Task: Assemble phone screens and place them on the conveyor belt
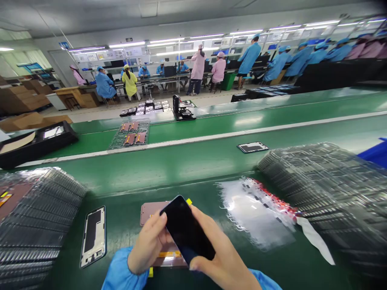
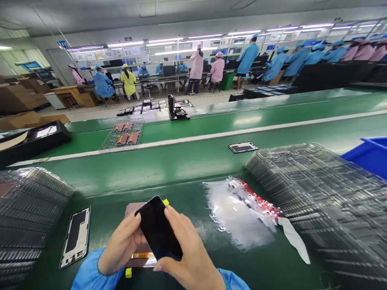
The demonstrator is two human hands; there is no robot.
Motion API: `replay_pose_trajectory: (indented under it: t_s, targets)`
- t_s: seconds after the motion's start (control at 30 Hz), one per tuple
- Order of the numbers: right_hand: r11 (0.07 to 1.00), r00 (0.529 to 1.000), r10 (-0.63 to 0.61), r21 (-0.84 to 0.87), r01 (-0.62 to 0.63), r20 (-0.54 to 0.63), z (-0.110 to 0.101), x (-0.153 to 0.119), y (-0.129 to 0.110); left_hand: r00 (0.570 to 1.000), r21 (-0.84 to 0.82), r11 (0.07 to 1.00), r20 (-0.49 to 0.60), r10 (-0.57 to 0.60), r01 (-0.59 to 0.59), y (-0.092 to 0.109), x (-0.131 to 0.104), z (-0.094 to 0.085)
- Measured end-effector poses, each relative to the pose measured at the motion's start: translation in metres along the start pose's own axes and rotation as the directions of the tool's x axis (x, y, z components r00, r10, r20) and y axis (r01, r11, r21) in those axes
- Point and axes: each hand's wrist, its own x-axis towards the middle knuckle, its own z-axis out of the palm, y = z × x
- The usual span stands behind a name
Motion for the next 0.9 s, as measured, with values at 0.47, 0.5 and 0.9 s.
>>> replay_pose_trajectory:
  t_s: [0.47, 0.5, 0.9]
  targets:
    - [0.498, 0.801, 0.409, 0.629, -0.597, 0.436, -0.004, -0.001, 0.009, 0.997, 0.088, 0.996, 0.078, 0.007, -0.013, 0.033, 0.009, -0.002]
    - [0.512, 0.809, 0.434, 0.630, -0.584, 0.396, -0.004, -0.002, 0.011, 0.993, 0.155, 0.988, 0.117, -0.012, -0.006, 0.029, 0.006, -0.001]
    - [0.531, 0.826, 0.523, 0.678, -0.508, 0.209, 0.001, -0.005, 0.015, 0.996, 0.646, 0.762, -0.093, 0.014, 0.049, -0.015, -0.016, 0.013]
